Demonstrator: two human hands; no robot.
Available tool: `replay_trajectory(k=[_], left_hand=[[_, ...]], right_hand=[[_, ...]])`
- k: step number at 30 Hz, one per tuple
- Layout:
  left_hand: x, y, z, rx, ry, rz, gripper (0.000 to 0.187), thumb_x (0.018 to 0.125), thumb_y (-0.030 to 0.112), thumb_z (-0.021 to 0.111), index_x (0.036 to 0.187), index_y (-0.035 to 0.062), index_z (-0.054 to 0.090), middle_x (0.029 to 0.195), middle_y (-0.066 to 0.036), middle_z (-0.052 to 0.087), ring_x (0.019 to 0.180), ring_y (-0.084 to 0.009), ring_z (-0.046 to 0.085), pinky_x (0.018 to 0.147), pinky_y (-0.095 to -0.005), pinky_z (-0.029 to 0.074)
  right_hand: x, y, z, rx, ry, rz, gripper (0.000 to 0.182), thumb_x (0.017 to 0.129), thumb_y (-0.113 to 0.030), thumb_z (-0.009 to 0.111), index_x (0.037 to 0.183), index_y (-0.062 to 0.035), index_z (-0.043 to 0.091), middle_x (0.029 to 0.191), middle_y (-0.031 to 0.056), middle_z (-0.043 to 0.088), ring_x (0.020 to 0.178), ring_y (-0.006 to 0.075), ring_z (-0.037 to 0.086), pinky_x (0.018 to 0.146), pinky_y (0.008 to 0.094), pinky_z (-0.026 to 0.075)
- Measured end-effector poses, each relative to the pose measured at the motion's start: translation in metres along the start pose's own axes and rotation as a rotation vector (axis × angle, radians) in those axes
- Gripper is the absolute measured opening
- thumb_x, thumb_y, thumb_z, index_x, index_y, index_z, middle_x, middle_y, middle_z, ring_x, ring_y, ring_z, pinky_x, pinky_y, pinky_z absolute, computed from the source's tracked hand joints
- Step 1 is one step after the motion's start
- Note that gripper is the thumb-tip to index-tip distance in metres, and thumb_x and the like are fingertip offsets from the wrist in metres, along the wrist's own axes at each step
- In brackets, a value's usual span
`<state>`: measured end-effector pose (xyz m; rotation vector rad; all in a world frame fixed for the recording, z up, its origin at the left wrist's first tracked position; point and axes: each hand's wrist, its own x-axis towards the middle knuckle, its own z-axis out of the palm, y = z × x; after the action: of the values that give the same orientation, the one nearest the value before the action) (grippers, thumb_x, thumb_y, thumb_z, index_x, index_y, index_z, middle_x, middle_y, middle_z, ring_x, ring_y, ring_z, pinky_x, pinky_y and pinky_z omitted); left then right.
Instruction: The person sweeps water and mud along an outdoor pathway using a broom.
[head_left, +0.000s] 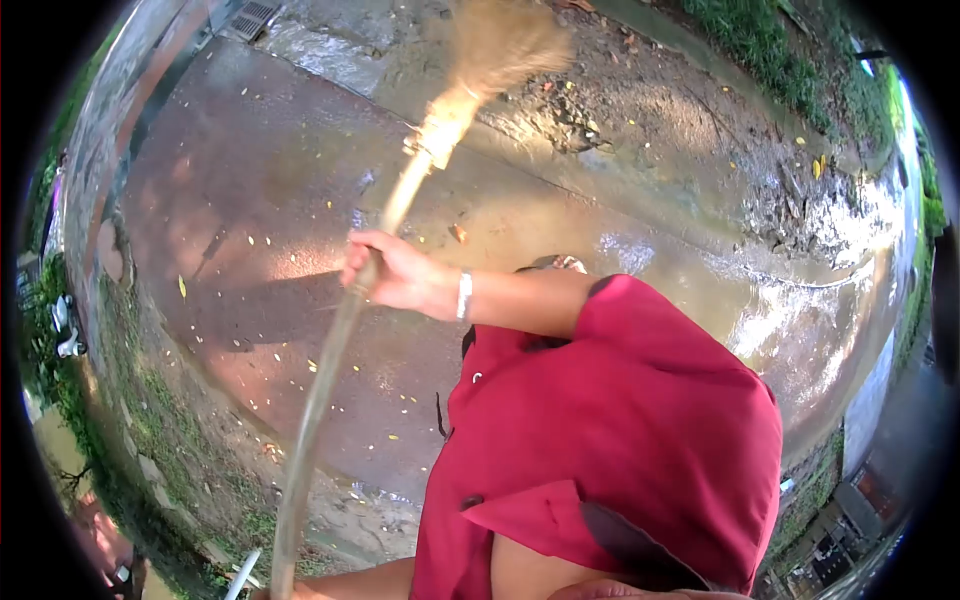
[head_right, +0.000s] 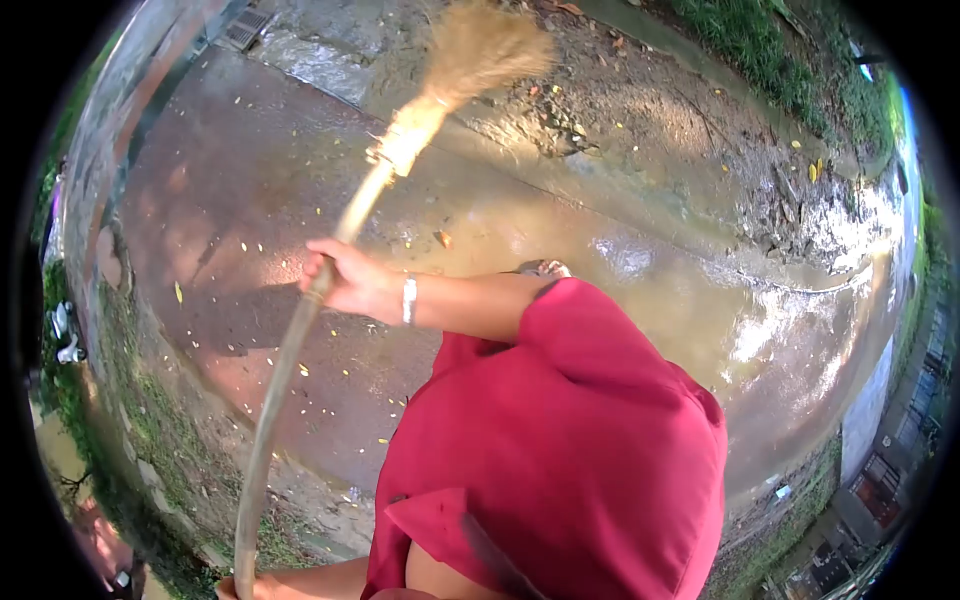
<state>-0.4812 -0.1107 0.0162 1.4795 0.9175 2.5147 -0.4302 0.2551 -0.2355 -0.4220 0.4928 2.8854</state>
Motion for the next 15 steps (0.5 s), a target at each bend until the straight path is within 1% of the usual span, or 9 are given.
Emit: replay_trajectory(k=[2, 3, 4, 5, 6, 7, 9, 12, 15], left_hand=[[0.001, -0.020, -0.042, -0.027, 0.134, 0.026, 0.026, 0.082, 0.027, 0.039, 0.057, 0.0170, 0.037, 0.051, 0.004, 0.038, 0.047, -0.0092, 0.039, 0.055, -0.0304, 0.038], [-0.018, -0.006, -0.107, 0.294, 0.277, -0.016, 0.023, 0.066, 0.010, 0.053, 0.052, 0.0155, 0.034, 0.046, 0.006, 0.037, 0.040, -0.0052, 0.035, 0.052, -0.0228, 0.028], [-0.017, -0.030, -0.121, -0.007, 0.431, -0.091, 0.022, 0.066, 0.013, 0.054, 0.055, 0.0147, 0.035, 0.044, 0.007, 0.036, 0.041, -0.0054, 0.036, 0.055, -0.0225, 0.029], [-0.013, -0.063, -0.129, -0.066, 0.367, -0.163, 0.023, 0.066, 0.008, 0.051, 0.053, 0.0149, 0.034, 0.047, 0.005, 0.033, 0.046, -0.0066, 0.035, 0.055, -0.0280, 0.029], [-0.003, -0.101, -0.132, -0.161, 0.334, -0.254, 0.024, 0.066, 0.006, 0.051, 0.053, 0.0149, 0.034, 0.045, 0.006, 0.033, 0.043, -0.0052, 0.035, 0.054, -0.0249, 0.030], [0.001, -0.127, -0.146, -0.101, 0.390, -0.325, 0.021, 0.070, 0.011, 0.053, 0.059, 0.0147, 0.036, 0.043, 0.007, 0.036, 0.042, -0.0048, 0.034, 0.053, -0.0211, 0.032], [0.025, -0.189, -0.140, -0.379, 0.389, -0.547, 0.023, 0.071, 0.006, 0.051, 0.056, 0.0142, 0.035, 0.044, 0.005, 0.034, 0.042, -0.0042, 0.035, 0.052, -0.0198, 0.031], [0.060, -0.273, -0.128, -0.313, 0.343, -0.674, 0.023, 0.073, 0.009, 0.051, 0.058, 0.0138, 0.034, 0.045, 0.005, 0.033, 0.042, -0.0052, 0.033, 0.051, -0.0206, 0.030], [0.118, -0.332, -0.125, -0.198, 0.270, -0.759, 0.023, 0.074, 0.010, 0.050, 0.058, 0.0139, 0.034, 0.045, 0.005, 0.033, 0.041, -0.0065, 0.029, 0.050, -0.0218, 0.029]], right_hand=[[0.002, 0.009, -0.026, 0.020, 0.187, -0.052, 0.018, 0.076, -0.009, 0.053, 0.061, -0.0065, 0.043, 0.054, 0.0064, 0.045, 0.056, 0.0219, 0.047, 0.063, 0.0370, 0.044], [0.003, 0.006, -0.043, 0.020, 0.258, -0.073, 0.018, 0.076, -0.009, 0.052, 0.061, -0.0064, 0.043, 0.054, 0.0067, 0.045, 0.056, 0.0221, 0.047, 0.064, 0.0372, 0.044], [0.004, -0.001, -0.057, 0.020, 0.368, -0.129, 0.017, 0.076, -0.008, 0.052, 0.062, -0.0061, 0.042, 0.054, 0.0073, 0.044, 0.056, 0.0223, 0.047, 0.064, 0.0369, 0.044], [-0.002, -0.013, -0.064, 0.064, 0.457, -0.090, 0.013, 0.075, -0.005, 0.052, 0.066, -0.0060, 0.042, 0.054, 0.0071, 0.044, 0.055, 0.0220, 0.047, 0.062, 0.0372, 0.044], [0.003, -0.026, -0.089, 0.135, 0.529, -0.233, 0.012, 0.073, -0.003, 0.053, 0.071, -0.0063, 0.041, 0.054, 0.0062, 0.043, 0.054, 0.0204, 0.045, 0.061, 0.0374, 0.044], [-0.001, -0.038, -0.088, 0.104, 0.597, -0.306, 0.013, 0.073, 0.000, 0.052, 0.072, -0.0065, 0.041, 0.054, 0.0051, 0.041, 0.052, 0.0185, 0.044, 0.058, 0.0372, 0.044], [0.002, -0.070, -0.120, 0.259, 0.584, -0.400, 0.011, 0.075, -0.002, 0.048, 0.068, -0.0054, 0.040, 0.052, 0.0045, 0.040, 0.049, 0.0173, 0.042, 0.054, 0.0331, 0.042], [0.025, -0.105, -0.140, 0.143, 0.841, -0.564, 0.018, 0.076, -0.003, 0.043, 0.060, -0.0065, 0.036, 0.049, 0.0029, 0.037, 0.045, 0.0148, 0.039, 0.048, 0.0289, 0.040], [0.103, -0.118, -0.139, 0.265, 0.657, -0.446, 0.017, 0.077, -0.004, 0.041, 0.061, -0.0065, 0.036, 0.049, 0.0027, 0.035, 0.043, 0.0142, 0.037, 0.045, 0.0280, 0.038]])
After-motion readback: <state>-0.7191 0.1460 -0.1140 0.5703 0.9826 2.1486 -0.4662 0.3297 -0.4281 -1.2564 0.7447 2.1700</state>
